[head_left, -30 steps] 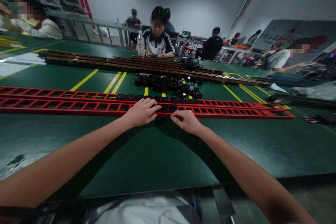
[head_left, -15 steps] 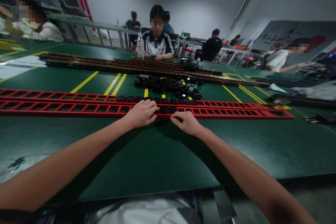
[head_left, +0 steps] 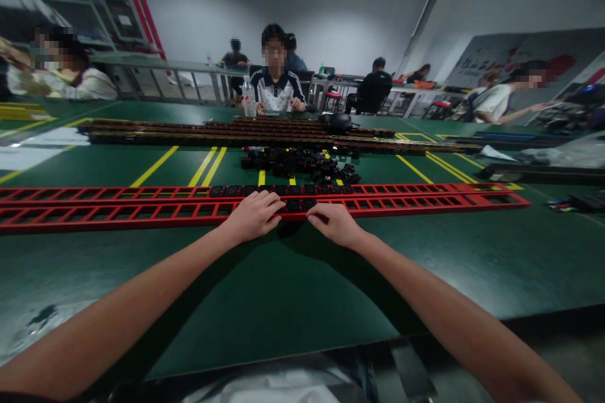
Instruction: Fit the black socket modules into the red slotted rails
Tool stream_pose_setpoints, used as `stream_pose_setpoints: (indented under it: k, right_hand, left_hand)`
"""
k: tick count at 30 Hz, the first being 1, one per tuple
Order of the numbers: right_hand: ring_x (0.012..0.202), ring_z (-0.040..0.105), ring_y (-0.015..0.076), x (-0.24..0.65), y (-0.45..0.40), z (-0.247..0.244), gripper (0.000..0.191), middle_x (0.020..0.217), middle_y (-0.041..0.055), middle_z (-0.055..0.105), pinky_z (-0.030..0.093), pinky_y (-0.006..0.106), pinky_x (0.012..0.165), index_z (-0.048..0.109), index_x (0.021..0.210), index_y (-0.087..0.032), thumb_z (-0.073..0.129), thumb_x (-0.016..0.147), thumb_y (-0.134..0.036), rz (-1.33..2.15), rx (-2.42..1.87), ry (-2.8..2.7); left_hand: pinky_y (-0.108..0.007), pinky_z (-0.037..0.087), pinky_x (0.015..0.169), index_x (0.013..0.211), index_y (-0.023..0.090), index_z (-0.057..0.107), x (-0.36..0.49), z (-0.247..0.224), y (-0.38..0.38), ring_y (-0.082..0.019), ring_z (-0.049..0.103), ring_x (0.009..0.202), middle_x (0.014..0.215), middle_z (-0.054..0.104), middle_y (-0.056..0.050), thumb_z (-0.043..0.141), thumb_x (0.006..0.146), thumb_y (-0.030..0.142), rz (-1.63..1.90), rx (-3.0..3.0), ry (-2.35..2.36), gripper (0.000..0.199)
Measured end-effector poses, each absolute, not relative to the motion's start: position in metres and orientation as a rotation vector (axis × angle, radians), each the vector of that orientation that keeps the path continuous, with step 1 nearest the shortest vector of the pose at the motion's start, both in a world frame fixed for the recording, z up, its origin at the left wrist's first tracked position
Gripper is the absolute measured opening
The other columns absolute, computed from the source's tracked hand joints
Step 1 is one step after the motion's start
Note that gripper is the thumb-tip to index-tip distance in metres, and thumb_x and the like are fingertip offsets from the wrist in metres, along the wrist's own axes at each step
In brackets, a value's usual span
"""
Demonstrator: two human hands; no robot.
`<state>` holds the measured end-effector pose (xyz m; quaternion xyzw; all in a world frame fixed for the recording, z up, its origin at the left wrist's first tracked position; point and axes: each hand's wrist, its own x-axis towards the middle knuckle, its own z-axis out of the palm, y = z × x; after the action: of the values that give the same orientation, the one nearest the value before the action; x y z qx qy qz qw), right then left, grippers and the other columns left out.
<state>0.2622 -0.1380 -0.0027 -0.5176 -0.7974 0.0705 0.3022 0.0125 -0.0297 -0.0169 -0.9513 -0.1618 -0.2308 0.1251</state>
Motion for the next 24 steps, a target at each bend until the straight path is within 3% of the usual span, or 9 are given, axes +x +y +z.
stream_pose_setpoints:
  k: [7, 14, 24]
  right_hand:
    - [0.092, 0.065, 0.0189, 0.264, -0.136, -0.001, 0.013, 0.100, 0.0082, 0.072, 0.049, 0.031, 0.084, 0.073, 0.097, -0.016, 0.059, 0.096, -0.017, -0.002, -1.648, -1.956]
    - [0.114, 0.061, 0.0285, 0.260, -0.140, 0.006, 0.029, 0.121, 0.0133, 0.067, 0.047, 0.043, 0.099, 0.066, 0.123, -0.015, 0.062, 0.097, -0.027, -0.161, -1.881, -2.179]
    - [0.111, 0.067, 0.0262, 0.265, -0.136, 0.007, 0.031, 0.123, 0.0104, 0.070, 0.053, 0.033, 0.079, 0.059, 0.127, -0.020, 0.061, 0.100, -0.034, -0.070, -1.882, -2.285]
  left_hand:
    - [-0.041, 0.049, 0.083, 0.125, 0.012, 0.067, 0.012, -0.018, -0.032, -0.027, 0.061, 0.099, 0.115, 0.068, -0.014, 0.054, 0.101, 0.028, -0.625, -2.728, -0.481, 0.032]
    - [-0.041, 0.050, 0.081, 0.120, 0.014, 0.068, 0.012, -0.024, -0.031, -0.027, 0.061, 0.094, 0.112, 0.069, -0.012, 0.056, 0.098, 0.027, -0.666, -2.648, -0.487, 0.028]
    - [-0.042, 0.051, 0.082, 0.120, 0.016, 0.070, 0.007, -0.032, -0.024, -0.029, 0.064, 0.093, 0.112, 0.070, -0.013, 0.049, 0.101, 0.035, -0.720, -2.608, -0.454, 0.034]
